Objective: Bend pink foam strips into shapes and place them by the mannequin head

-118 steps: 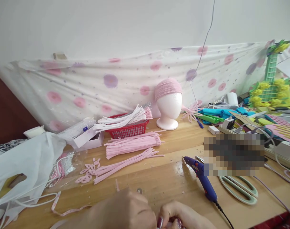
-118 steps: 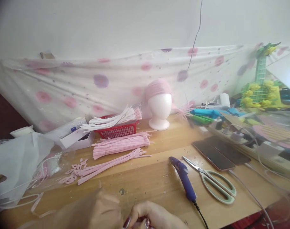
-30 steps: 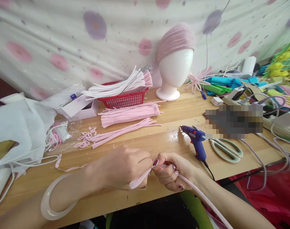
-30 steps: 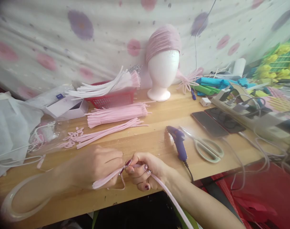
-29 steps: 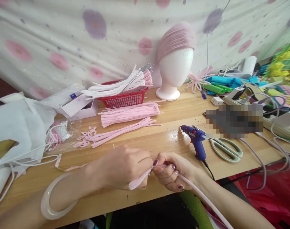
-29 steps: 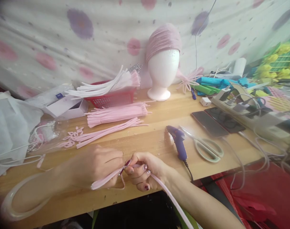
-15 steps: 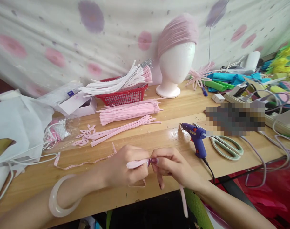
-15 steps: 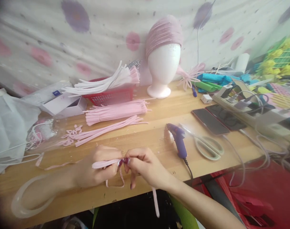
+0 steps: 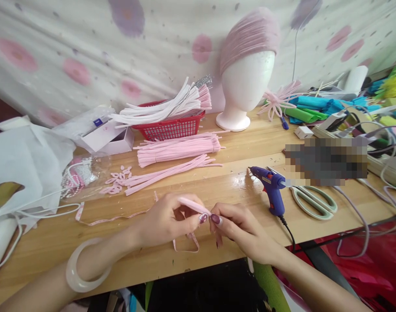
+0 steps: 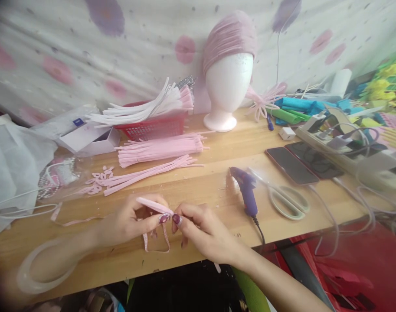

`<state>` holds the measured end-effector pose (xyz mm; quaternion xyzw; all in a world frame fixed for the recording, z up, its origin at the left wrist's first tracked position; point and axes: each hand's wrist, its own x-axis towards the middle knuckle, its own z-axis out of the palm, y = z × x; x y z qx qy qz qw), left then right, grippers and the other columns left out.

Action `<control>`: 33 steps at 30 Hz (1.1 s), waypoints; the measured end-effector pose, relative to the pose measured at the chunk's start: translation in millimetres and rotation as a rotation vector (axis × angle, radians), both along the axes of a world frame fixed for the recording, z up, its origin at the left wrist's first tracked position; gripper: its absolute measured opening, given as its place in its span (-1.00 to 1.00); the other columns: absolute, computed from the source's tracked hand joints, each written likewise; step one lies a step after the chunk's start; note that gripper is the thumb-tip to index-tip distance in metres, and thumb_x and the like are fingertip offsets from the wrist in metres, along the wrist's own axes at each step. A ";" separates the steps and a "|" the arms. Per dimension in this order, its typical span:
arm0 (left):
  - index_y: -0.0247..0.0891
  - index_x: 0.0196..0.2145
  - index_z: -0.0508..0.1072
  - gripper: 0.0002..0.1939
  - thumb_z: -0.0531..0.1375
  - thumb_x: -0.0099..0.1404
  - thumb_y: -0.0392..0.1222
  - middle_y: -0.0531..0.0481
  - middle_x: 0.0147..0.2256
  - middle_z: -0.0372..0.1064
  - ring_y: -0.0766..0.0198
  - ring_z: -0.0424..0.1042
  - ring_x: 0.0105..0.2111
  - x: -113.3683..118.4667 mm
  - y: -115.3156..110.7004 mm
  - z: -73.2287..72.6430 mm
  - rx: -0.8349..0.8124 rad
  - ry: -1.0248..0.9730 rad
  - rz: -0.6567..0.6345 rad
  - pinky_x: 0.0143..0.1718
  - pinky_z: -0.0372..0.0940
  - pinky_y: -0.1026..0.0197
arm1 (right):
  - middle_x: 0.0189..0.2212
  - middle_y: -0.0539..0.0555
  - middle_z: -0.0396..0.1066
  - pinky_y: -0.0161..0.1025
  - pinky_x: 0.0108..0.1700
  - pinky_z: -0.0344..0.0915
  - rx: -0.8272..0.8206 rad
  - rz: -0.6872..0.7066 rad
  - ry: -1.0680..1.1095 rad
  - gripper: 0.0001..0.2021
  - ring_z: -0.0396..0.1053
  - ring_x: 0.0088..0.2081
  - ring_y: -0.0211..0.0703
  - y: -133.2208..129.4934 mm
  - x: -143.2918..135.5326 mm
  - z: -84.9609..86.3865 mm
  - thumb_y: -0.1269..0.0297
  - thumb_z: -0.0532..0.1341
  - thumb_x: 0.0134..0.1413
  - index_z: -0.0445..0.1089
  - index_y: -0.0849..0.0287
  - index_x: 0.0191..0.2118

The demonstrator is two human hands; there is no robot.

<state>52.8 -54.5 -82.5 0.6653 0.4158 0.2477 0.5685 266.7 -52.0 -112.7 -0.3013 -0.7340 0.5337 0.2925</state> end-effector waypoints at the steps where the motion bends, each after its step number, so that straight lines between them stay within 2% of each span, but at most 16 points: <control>1: -0.27 -0.26 0.52 -0.89 0.23 0.25 -0.22 0.05 -0.39 0.44 0.38 0.42 -0.51 -1.1 -0.9 0.6 0.087 0.005 0.029 -0.49 0.35 0.36 | -0.65 -0.06 0.32 -0.39 -0.48 0.13 -0.094 -0.002 0.032 -0.69 0.25 -0.60 -0.33 -0.8 0.0 -0.8 0.24 0.01 0.36 0.30 0.19 -0.43; 4: -0.24 -0.23 0.57 -0.87 0.26 0.26 -0.22 -0.02 -0.31 0.51 0.35 0.46 -0.43 -3.0 -2.5 0.5 0.285 0.004 0.099 -0.47 0.33 0.36 | -0.65 -0.10 0.30 -0.39 -0.52 0.10 -0.250 0.017 0.104 -0.69 0.16 -0.66 -0.38 -3.0 -2.1 -3.8 0.20 0.04 0.35 0.33 0.20 -0.41; 6: -0.26 -0.29 0.59 -0.87 0.23 0.31 -0.22 -0.05 -0.31 0.54 0.32 0.48 -0.40 -3.2 -3.7 -0.7 0.308 -0.005 0.133 -0.45 0.34 0.34 | -0.64 -0.11 0.26 -0.40 -0.52 0.12 -0.261 0.016 0.141 -0.69 0.15 -0.65 -0.38 -4.2 -4.6 -4.7 0.17 0.05 0.34 0.36 0.21 -0.39; 11: -0.27 -0.35 0.59 -0.87 0.26 0.30 -0.20 -0.02 -0.39 0.48 0.31 0.46 -0.40 1.0 -13.3 -3.5 0.188 -0.097 0.243 -0.37 0.35 0.29 | -0.59 -0.10 0.17 -0.41 -0.51 0.14 -0.223 -0.028 0.111 -0.66 0.17 -0.56 -0.34 -9.3 -9.7 -4.2 0.09 0.10 0.33 0.37 0.21 -0.39; 14: -0.27 -0.44 0.56 -0.81 0.28 0.29 -0.15 0.01 -0.42 0.43 0.33 0.43 -0.42 7.6 -25.6 -7.5 0.074 -0.209 0.337 -0.41 0.35 0.32 | -0.58 -0.08 0.15 -0.39 -0.46 0.09 -0.063 -0.018 0.082 -0.64 0.15 -0.52 -0.34 -14.6 -11.6 -5.8 0.19 0.09 0.37 0.30 0.20 -0.48; 18: -0.25 -0.41 0.56 -0.80 0.26 0.34 -0.13 0.03 -0.42 0.43 0.34 0.45 -0.41 17.3 -44.1 -20.8 -0.077 -0.408 0.500 -0.38 0.39 0.34 | -0.59 -0.08 0.07 -0.34 -0.45 0.03 0.149 -0.051 0.077 -0.66 0.05 -0.55 -0.35 -23.8 -16.5 -9.0 0.33 0.06 0.36 0.29 0.21 -0.50; 20: -0.24 -0.41 0.55 -0.81 0.27 0.33 -0.13 0.05 -0.43 0.42 0.36 0.44 -0.41 20.3 -50.7 -27.9 -0.043 -0.458 0.594 -0.34 0.38 0.34 | -0.57 -0.06 0.16 -0.35 -0.43 0.07 0.125 -0.059 0.094 -0.70 0.11 -0.53 -0.34 -27.9 -19.0 -9.8 0.34 0.06 0.35 0.37 0.23 -0.43; 22: -0.26 -0.42 0.54 -0.81 0.27 0.33 -0.14 0.05 -0.43 0.40 0.35 0.41 -0.40 20.7 -54.8 -32.6 0.029 -0.432 0.648 -0.34 0.35 0.33 | -0.55 -0.04 0.26 -0.37 -0.43 0.12 0.021 -0.044 0.111 -0.72 0.20 -0.52 -0.33 -30.5 -20.1 -10.3 0.30 0.08 0.36 0.44 0.24 -0.35; 25: -0.29 -0.43 0.53 -0.81 0.29 0.30 -0.15 0.00 -0.42 0.40 0.29 0.40 -0.38 17.2 -57.3 -34.9 0.119 -0.387 0.597 -0.36 0.31 0.27 | -0.60 -0.04 0.29 -0.39 -0.52 0.11 -0.121 -0.026 0.136 -0.66 0.19 -0.59 -0.35 -31.5 -19.5 -12.4 0.17 0.13 0.34 0.50 0.25 -0.37; 28: -0.29 -0.44 0.54 -0.83 0.31 0.28 -0.17 -0.02 -0.42 0.41 0.28 0.39 -0.39 13.7 -58.2 -35.0 0.134 -0.370 0.534 -0.39 0.28 0.26 | -0.64 -0.04 0.30 -0.39 -0.54 0.13 -0.177 0.005 0.152 -0.63 0.20 -0.62 -0.34 -31.6 -19.0 -15.4 0.13 0.16 0.32 0.53 0.25 -0.41; 30: -0.29 -0.47 0.53 -0.80 0.30 0.29 -0.17 0.00 -0.45 0.39 0.31 0.38 -0.43 13.7 -58.7 -35.0 0.101 -0.369 0.553 -0.42 0.27 0.28 | -0.64 -0.02 0.35 -0.38 -0.50 0.19 -0.145 0.021 0.159 -0.64 0.26 -0.60 -0.32 -32.6 -19.8 -16.7 0.18 0.15 0.33 0.53 0.24 -0.42; 33: -0.29 -0.48 0.51 -0.75 0.30 0.29 -0.11 0.03 -0.49 0.38 0.34 0.36 -0.50 16.1 -59.1 -34.4 -0.002 -0.450 0.571 -0.47 0.28 0.29 | -0.59 0.03 0.43 -0.34 -0.39 0.26 -0.011 0.003 0.169 -0.64 0.33 -0.54 -0.27 -35.5 -21.8 -17.1 0.26 0.10 0.35 0.52 0.23 -0.43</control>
